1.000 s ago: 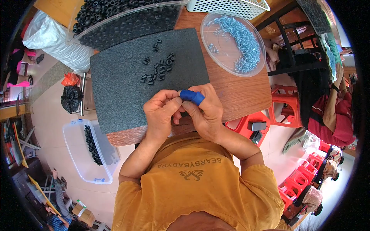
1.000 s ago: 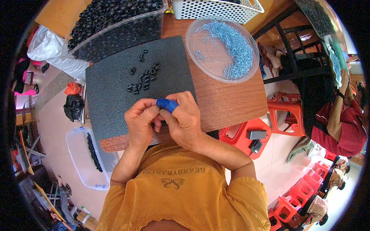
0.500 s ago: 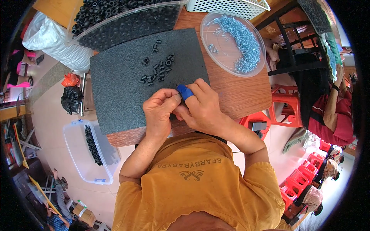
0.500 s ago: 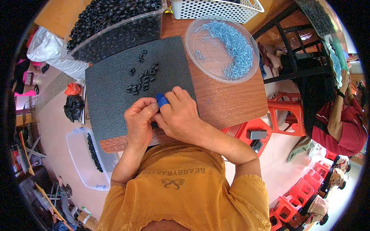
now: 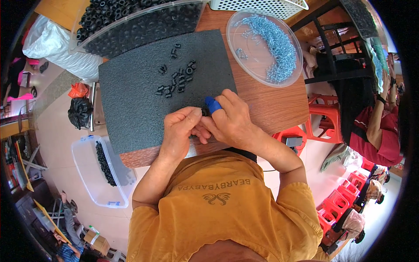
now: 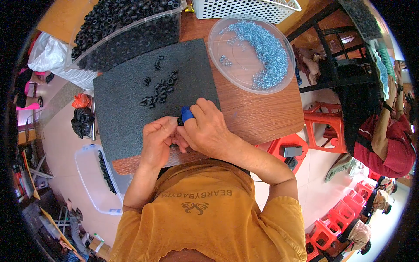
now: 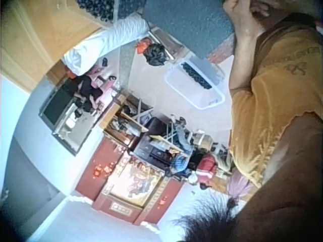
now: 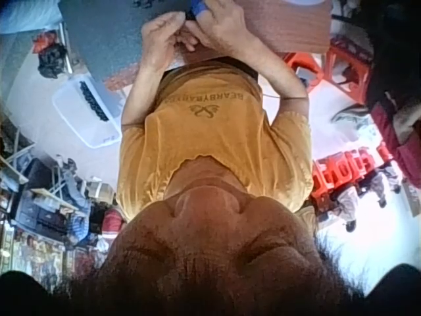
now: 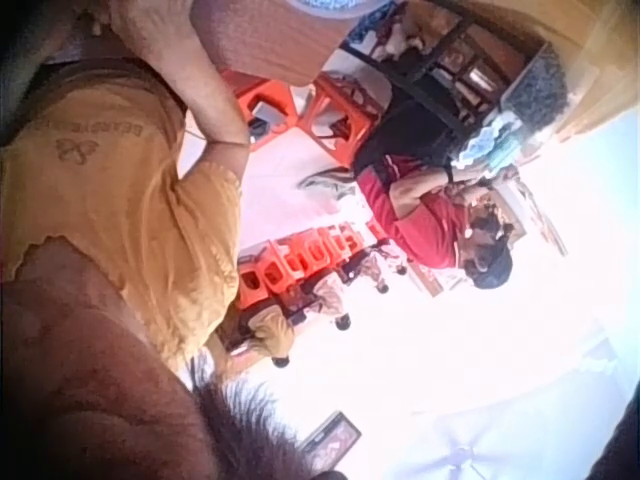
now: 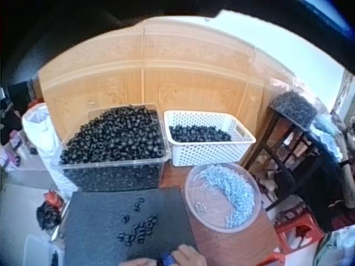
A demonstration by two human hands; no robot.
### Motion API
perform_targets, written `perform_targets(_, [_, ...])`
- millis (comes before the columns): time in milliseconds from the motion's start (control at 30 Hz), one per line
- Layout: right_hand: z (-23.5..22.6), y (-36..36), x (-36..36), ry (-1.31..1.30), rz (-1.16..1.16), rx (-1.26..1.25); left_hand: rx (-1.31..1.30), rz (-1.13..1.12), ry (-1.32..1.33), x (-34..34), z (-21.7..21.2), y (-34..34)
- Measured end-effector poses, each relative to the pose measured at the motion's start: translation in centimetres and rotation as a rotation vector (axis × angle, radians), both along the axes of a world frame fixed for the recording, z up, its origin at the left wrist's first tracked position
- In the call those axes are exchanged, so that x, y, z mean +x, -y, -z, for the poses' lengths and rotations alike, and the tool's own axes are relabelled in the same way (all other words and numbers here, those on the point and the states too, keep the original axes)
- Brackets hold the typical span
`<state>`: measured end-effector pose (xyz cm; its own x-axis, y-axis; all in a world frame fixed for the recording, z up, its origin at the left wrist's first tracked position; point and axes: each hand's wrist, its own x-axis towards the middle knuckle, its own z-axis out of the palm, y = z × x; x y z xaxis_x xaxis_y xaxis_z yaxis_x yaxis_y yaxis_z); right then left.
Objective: The person fits blue components into small black grommets by hand, scoops more grommets from a container onto the work surface, and inserts blue components into the grommets.
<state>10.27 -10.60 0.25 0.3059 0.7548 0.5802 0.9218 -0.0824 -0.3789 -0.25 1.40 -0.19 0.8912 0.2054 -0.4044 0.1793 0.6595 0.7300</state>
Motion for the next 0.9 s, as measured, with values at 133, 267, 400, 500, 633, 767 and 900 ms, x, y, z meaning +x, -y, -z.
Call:
perform_targets(133, [0.6,-0.2,0.1,0.060,-0.045,0.014,0.047,-0.024,-0.015,-0.1,0.4,0.6])
perform_targets(267, [1.6,-0.4,0.1,0.083,-0.068,0.060,0.178,-0.110,-0.008,-0.2,0.7,1.5])
perform_targets(400, [1.4,-0.2,-0.1,0.207,-0.107,-0.002,0.288,-0.120,-0.054,-0.1,0.3,2.0])
perform_targets(500, [1.4,-0.1,-0.4,0.221,-0.119,-0.025,0.334,-0.141,-0.077,-0.2,0.2,2.2])
perform_targets(633, [0.9,0.0,-0.3,0.174,-0.120,-0.034,0.260,-0.114,-0.036,-0.3,0.4,1.9])
perform_targets(767, [1.1,-0.3,0.8,0.106,-0.088,0.061,0.201,-0.011,-0.092,-0.1,-0.3,0.9])
perform_targets(900, [-1.9,-0.2,5.4,0.154,0.040,0.136,0.476,-0.116,-0.067,0.0,-1.9,-1.8])
